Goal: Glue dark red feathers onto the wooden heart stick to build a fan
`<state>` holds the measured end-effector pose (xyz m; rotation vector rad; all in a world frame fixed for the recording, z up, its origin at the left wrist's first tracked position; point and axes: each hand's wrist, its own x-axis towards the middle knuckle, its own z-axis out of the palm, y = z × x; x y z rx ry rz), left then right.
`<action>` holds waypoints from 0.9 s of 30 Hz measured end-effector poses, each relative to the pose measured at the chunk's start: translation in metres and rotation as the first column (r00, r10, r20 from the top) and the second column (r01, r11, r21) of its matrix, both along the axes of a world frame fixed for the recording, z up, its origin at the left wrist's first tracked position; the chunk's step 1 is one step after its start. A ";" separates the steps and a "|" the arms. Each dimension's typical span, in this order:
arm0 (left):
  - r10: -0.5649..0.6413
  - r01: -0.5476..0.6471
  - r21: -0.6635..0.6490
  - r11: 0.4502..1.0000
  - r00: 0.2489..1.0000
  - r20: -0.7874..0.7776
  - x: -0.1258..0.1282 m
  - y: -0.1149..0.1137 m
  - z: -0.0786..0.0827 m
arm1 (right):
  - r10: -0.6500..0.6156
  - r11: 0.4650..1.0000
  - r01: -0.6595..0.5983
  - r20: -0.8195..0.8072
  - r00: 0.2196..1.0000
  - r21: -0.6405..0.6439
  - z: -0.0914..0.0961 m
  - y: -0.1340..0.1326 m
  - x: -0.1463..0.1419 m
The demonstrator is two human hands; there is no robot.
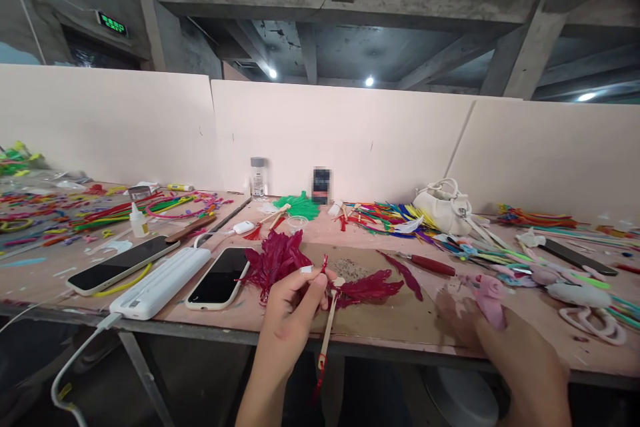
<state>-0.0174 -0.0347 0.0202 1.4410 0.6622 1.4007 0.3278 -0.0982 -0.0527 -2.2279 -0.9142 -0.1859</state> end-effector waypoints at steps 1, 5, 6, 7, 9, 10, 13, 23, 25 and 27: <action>-0.003 0.003 0.010 1.000 1.000 -0.011 0.000 0.000 0.000 | -0.017 1.000 0.017 -0.018 1.000 0.007 0.003 -0.003 -0.003; -0.019 0.022 0.051 0.998 0.998 -0.055 0.003 0.000 0.000 | 0.122 0.959 -0.095 -0.084 0.989 0.266 0.016 -0.017 -0.019; -0.023 0.028 0.056 0.998 0.997 -0.072 0.004 -0.001 0.000 | 0.247 0.912 -0.200 -0.089 0.965 0.359 0.019 -0.019 -0.025; -0.034 0.040 0.055 0.998 0.995 -0.091 0.005 -0.002 0.000 | 0.393 0.837 -0.320 -0.079 0.916 0.444 0.022 -0.021 -0.032; -0.073 0.077 0.031 0.997 0.991 -0.115 0.006 -0.004 0.000 | 0.659 0.620 -0.538 -0.006 0.752 0.572 0.025 -0.023 -0.048; -0.095 0.097 0.012 0.995 0.989 -0.115 0.007 -0.006 0.001 | 0.750 0.510 -0.610 0.034 0.661 0.607 0.026 -0.024 -0.057; -0.146 0.143 -0.031 0.989 0.984 -0.100 0.007 -0.011 0.002 | 0.889 0.273 -0.719 0.118 0.443 0.639 0.029 -0.023 -0.084; -0.174 0.173 -0.022 0.985 0.983 -0.052 0.005 -0.028 0.003 | 0.950 0.198 -0.822 0.103 0.296 0.534 0.048 -0.026 -0.118; -0.164 0.163 -0.021 0.986 0.985 -0.055 0.004 -0.029 0.002 | 0.943 0.203 -0.802 0.110 0.315 0.562 0.048 -0.026 -0.119; -0.162 0.162 -0.019 0.987 0.985 -0.054 0.003 -0.029 0.001 | 0.941 0.188 -0.785 0.122 0.317 0.591 0.045 -0.027 -0.118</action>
